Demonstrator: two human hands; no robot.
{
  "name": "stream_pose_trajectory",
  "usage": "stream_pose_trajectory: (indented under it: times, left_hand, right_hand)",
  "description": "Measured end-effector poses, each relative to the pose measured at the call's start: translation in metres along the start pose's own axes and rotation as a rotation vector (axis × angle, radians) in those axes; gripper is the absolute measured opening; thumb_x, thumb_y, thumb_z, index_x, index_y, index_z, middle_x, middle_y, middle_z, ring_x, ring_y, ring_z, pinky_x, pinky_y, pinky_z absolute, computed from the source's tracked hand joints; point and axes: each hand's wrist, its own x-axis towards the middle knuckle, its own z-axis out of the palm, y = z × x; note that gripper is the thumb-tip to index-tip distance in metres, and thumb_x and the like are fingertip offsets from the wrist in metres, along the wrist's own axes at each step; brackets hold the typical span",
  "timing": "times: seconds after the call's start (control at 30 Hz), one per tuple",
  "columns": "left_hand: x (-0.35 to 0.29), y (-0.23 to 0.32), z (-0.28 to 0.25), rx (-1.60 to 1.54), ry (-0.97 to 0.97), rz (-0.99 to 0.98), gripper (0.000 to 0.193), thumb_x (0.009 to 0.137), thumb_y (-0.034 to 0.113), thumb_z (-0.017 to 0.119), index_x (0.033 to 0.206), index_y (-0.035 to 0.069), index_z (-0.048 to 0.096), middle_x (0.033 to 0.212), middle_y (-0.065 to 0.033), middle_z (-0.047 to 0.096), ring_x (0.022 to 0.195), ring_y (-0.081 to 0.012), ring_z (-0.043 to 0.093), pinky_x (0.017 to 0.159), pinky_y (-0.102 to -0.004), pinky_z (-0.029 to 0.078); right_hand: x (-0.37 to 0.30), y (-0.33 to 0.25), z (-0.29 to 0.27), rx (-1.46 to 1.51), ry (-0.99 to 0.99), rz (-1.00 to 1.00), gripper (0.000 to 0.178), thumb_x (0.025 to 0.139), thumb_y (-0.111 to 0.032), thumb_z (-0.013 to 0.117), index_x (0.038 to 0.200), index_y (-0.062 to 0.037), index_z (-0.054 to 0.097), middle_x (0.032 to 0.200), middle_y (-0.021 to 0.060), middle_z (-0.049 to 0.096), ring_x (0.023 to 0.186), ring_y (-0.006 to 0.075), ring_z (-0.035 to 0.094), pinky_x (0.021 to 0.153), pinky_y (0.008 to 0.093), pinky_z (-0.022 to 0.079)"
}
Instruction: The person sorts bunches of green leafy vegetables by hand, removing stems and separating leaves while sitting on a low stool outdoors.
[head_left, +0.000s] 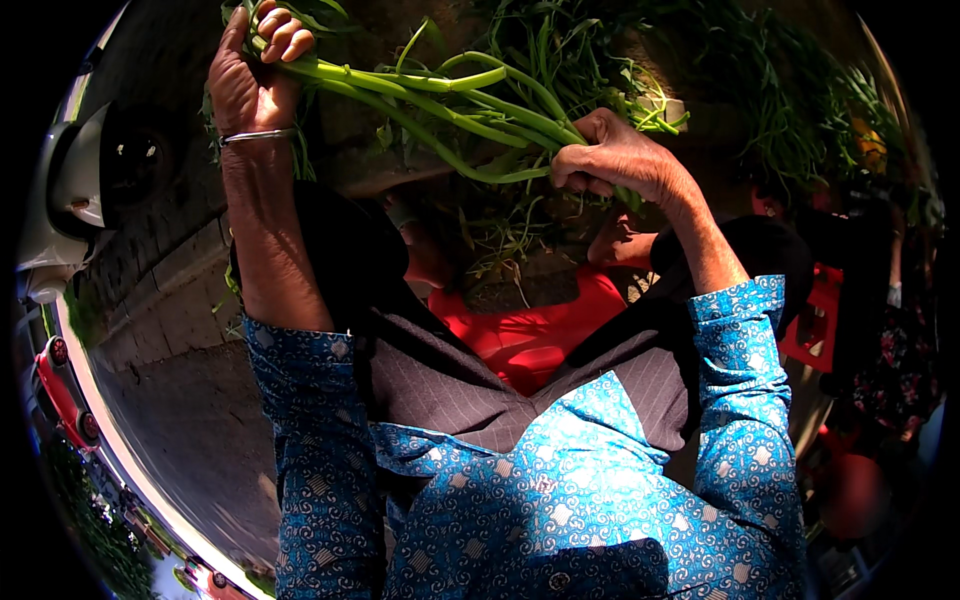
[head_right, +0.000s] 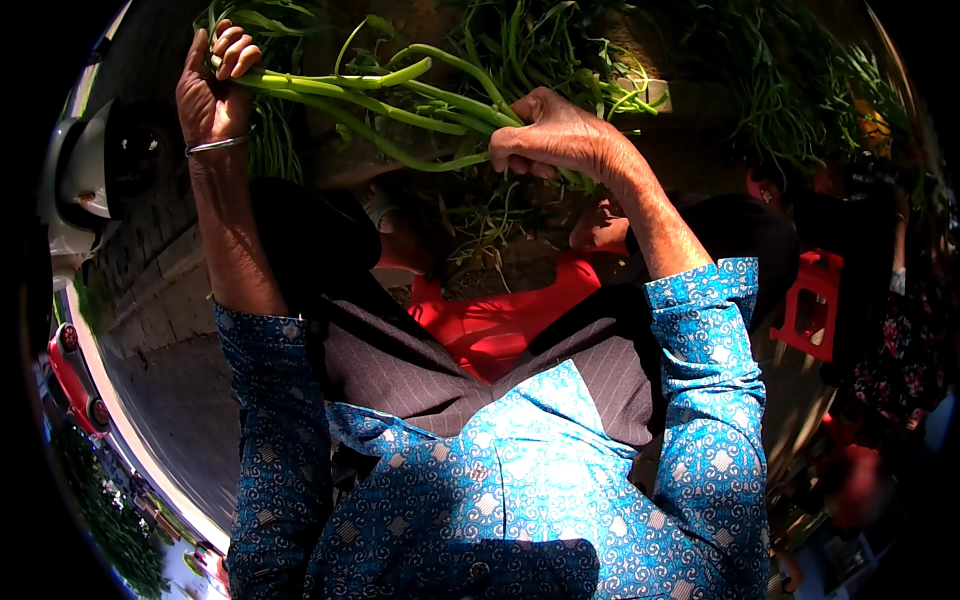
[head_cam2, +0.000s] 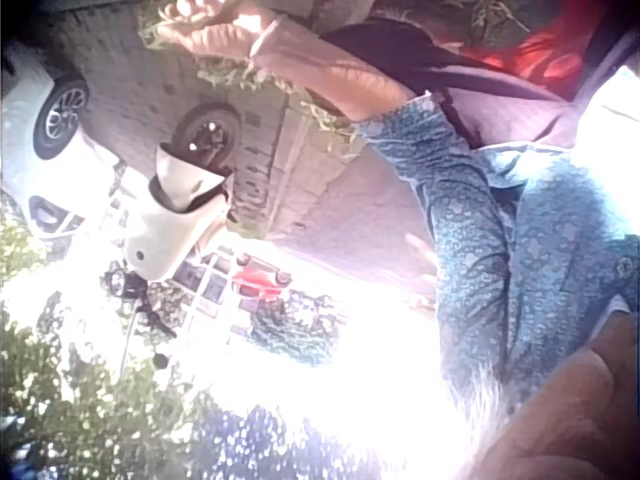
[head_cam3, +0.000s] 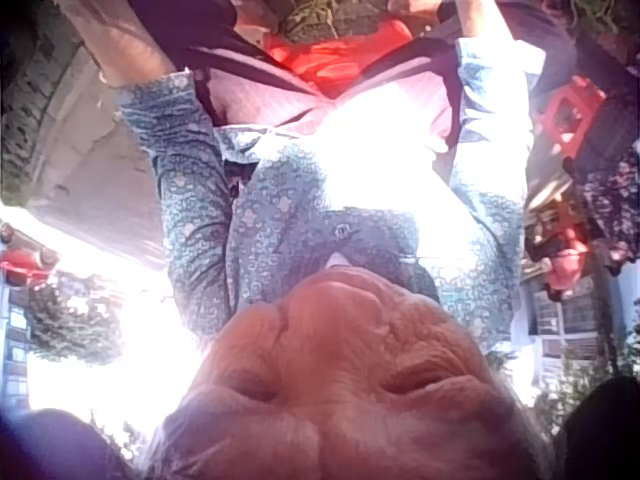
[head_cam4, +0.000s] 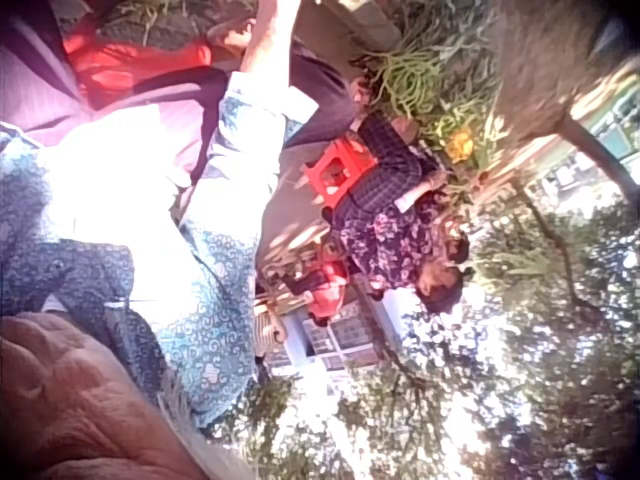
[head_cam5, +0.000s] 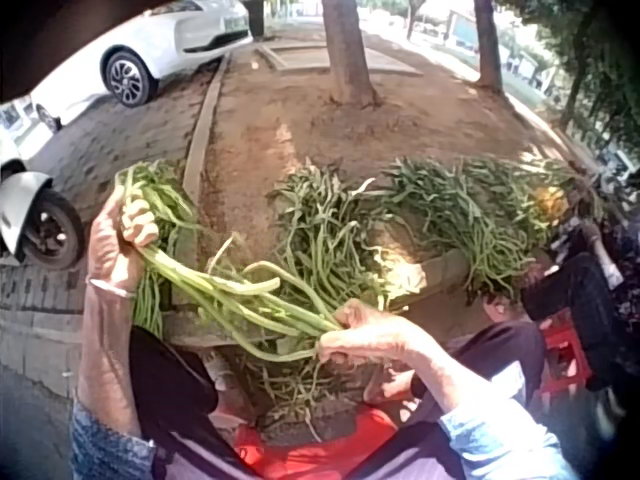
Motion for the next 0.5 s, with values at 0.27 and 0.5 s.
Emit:
stream_pose_trajectory:
  times: [0.27,0.5]
  left_hand:
    - [0.0007,-0.0095,0.0075,0.028,-0.035,0.009,0.024,0.093,0.014,0.043,0.098,-0.009,0.044,0.070,-0.0034,0.034,0.053,-0.0113,0.030,0.050,-0.0244,0.028]
    - [-0.0002,-0.0103,0.0105,-0.058,-0.083,-0.037,0.024,0.093,0.015,0.042,0.098,-0.008,0.043,0.070,-0.0031,0.034,0.053,-0.0111,0.031,0.050,-0.0247,0.028]
  right_hand:
    - [0.0004,-0.0016,0.0061,-0.060,-0.112,0.062,0.022,0.062,-0.021,0.064,0.056,-0.0019,0.056,0.048,0.0001,0.051,0.037,0.0060,0.042,0.036,0.0206,0.032]
    - [0.0014,-0.0037,0.0100,-0.113,-0.129,0.065,0.023,0.064,-0.021,0.065,0.053,-0.0028,0.056,0.047,-0.0006,0.050,0.036,0.0053,0.041,0.036,0.0210,0.031]
